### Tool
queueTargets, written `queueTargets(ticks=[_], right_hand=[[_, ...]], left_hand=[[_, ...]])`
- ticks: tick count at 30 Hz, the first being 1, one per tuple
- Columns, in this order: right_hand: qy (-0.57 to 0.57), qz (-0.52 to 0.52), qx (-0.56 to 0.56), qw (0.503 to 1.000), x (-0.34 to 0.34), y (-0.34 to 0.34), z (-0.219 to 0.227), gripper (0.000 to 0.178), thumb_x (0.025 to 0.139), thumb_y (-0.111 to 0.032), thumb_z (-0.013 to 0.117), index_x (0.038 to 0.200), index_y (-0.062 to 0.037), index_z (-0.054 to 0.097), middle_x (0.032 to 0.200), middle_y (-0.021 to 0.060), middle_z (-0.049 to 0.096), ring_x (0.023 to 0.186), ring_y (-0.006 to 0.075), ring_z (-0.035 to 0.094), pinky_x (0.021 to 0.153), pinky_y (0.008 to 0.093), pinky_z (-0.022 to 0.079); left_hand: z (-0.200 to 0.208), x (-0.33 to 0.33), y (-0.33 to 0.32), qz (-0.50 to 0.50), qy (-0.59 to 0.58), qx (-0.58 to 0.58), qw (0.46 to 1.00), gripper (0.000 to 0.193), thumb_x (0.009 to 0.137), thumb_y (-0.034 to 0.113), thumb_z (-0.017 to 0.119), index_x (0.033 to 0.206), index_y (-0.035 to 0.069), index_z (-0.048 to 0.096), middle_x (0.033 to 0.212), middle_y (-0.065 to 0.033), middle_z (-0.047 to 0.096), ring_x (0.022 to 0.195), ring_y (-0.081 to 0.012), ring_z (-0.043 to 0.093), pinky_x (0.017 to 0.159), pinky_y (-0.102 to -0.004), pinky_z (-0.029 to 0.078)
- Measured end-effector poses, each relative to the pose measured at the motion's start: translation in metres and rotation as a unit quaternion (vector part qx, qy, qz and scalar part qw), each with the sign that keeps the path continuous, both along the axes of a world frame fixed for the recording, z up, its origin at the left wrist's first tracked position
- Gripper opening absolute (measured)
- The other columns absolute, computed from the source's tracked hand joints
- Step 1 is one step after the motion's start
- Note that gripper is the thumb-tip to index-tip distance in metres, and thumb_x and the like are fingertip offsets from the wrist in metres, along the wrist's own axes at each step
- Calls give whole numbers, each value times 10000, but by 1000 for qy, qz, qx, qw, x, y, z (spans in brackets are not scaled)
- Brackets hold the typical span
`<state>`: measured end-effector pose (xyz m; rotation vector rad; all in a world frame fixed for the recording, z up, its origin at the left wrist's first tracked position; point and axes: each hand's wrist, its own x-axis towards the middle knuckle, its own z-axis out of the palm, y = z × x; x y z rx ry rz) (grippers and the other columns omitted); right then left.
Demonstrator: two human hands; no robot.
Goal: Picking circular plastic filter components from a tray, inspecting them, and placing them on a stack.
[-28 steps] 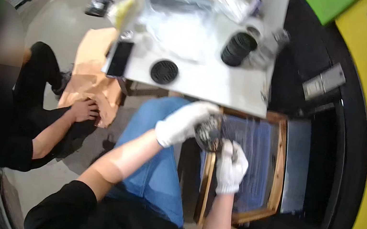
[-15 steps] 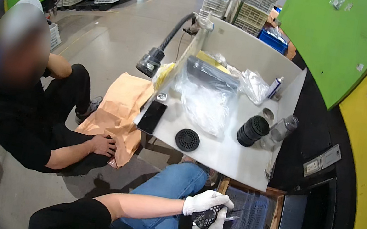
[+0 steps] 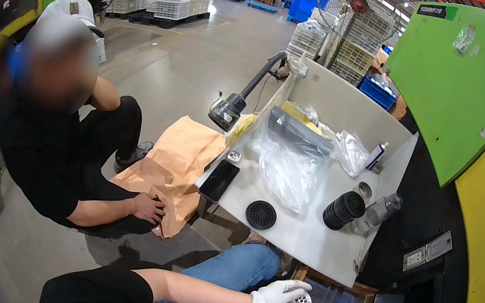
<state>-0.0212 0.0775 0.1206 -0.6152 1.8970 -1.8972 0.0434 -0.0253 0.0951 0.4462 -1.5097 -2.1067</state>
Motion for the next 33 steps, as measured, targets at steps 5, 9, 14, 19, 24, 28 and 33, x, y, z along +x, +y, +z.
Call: queueTargets(ticks=[5,9,14,19,24,28,33], right_hand=[[-247,94,-16,964,-1,7,13,356,961,-268,510,1135,38,557,961,116,643,791,206,661,711,309,552],[-206,11,-95,974,6,1,7,284,993,-237,456,1043,22,563,940,105,619,804,176,621,695,304,530],[-81,141,72,984,-12,10,1,352,980,-301,497,1080,13,620,957,106,662,852,182,651,744,311,533],[-184,8,-108,977,-16,14,-11,378,979,-311,494,1183,3,549,1056,111,623,888,209,633,757,336,537],[52,167,155,972,-19,13,0,313,979,-271,506,1069,19,585,907,89,634,809,164,618,692,305,527],[-378,63,-220,897,-9,15,-9,398,960,-308,537,1242,-30,499,1122,155,606,951,247,641,797,342,548],[121,60,140,981,-20,14,-2,406,991,-320,486,1270,-25,491,1142,138,587,970,232,619,822,300,507]], left_hand=[[1,-1,-1,-115,38,-10,993,285,962,194,531,1141,0,640,1061,-64,679,1013,-125,593,934,-278,448],[3,0,2,18,-8,26,999,304,962,250,554,1119,7,646,1028,-54,674,975,-123,594,894,-272,461],[2,-2,5,-140,-28,-33,989,319,991,221,505,1210,16,614,1141,-66,658,1046,-113,579,947,-264,440],[2,-3,7,1,66,44,997,322,995,227,500,1207,10,611,1107,-56,659,1041,-115,575,935,-265,442],[7,3,6,-101,-8,26,994,346,1003,252,484,1226,10,593,1134,-69,653,1057,-125,575,959,-273,433],[8,-3,5,-107,155,-7,982,336,1006,227,483,1222,-5,593,1154,-57,647,1071,-117,566,976,-268,420],[15,8,4,10,19,-72,997,345,1002,232,473,1263,26,567,1185,-73,638,1080,-139,572,980,-278,421]])
